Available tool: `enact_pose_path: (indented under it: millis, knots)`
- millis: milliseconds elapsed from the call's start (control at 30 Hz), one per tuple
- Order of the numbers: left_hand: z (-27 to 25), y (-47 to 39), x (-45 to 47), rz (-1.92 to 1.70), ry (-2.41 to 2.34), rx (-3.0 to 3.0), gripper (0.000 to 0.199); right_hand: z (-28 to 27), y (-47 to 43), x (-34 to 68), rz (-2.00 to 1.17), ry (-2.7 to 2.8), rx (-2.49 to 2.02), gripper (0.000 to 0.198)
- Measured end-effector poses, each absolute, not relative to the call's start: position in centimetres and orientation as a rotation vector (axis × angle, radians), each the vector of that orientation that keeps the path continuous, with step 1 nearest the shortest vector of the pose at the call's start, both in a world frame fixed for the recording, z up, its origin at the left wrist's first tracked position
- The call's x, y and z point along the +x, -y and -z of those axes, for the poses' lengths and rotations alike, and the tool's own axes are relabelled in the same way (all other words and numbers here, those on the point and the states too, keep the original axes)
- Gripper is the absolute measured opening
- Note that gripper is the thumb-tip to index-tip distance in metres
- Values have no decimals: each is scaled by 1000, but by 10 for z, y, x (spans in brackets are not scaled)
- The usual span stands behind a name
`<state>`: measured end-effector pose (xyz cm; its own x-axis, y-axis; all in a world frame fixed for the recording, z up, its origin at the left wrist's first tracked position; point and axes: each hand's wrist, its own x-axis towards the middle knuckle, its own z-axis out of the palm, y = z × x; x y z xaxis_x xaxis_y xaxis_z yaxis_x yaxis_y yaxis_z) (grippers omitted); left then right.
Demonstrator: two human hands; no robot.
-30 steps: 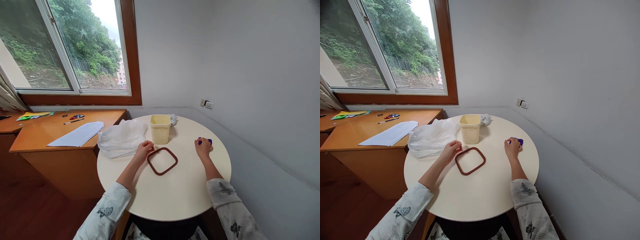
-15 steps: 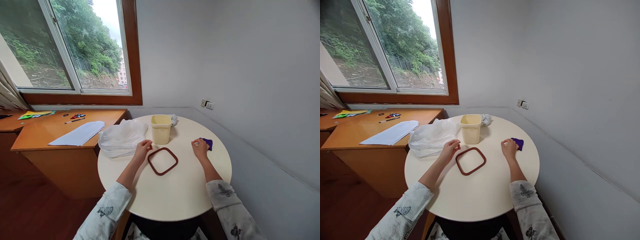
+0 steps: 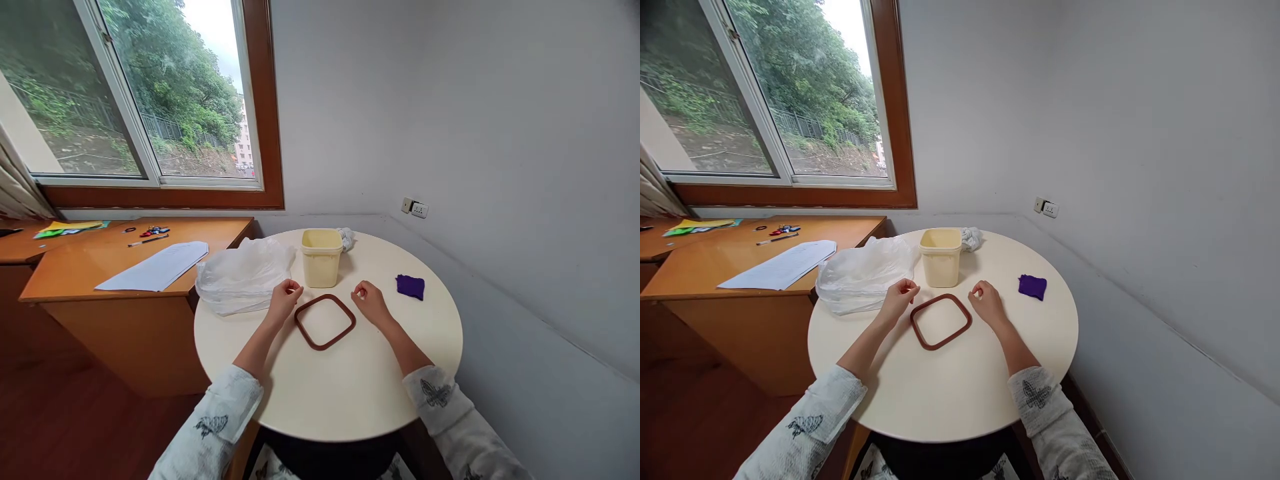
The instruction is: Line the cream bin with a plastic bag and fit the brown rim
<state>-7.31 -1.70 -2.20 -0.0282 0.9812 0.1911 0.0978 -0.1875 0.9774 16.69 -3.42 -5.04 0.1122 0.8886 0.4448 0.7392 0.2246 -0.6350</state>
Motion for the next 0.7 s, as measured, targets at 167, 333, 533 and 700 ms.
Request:
enact_pose_path:
  millis: [167, 333, 533, 700]
  knots:
    - [22, 18, -74, -1325, -1249, 1453, 14, 47, 42, 154, -299, 1743, -1560, 19]
    - [22, 18, -74, -1322, -1260, 1475, 17, 48, 45, 153, -390, 1842, -1586, 26]
    - [23, 18, -74, -1298, -1287, 1509, 17, 49, 43, 155, -446, 1914, -1558, 20]
    - [25, 17, -74, -1302, -1316, 1567, 20, 49, 44, 156, -447, 1849, -1503, 19]
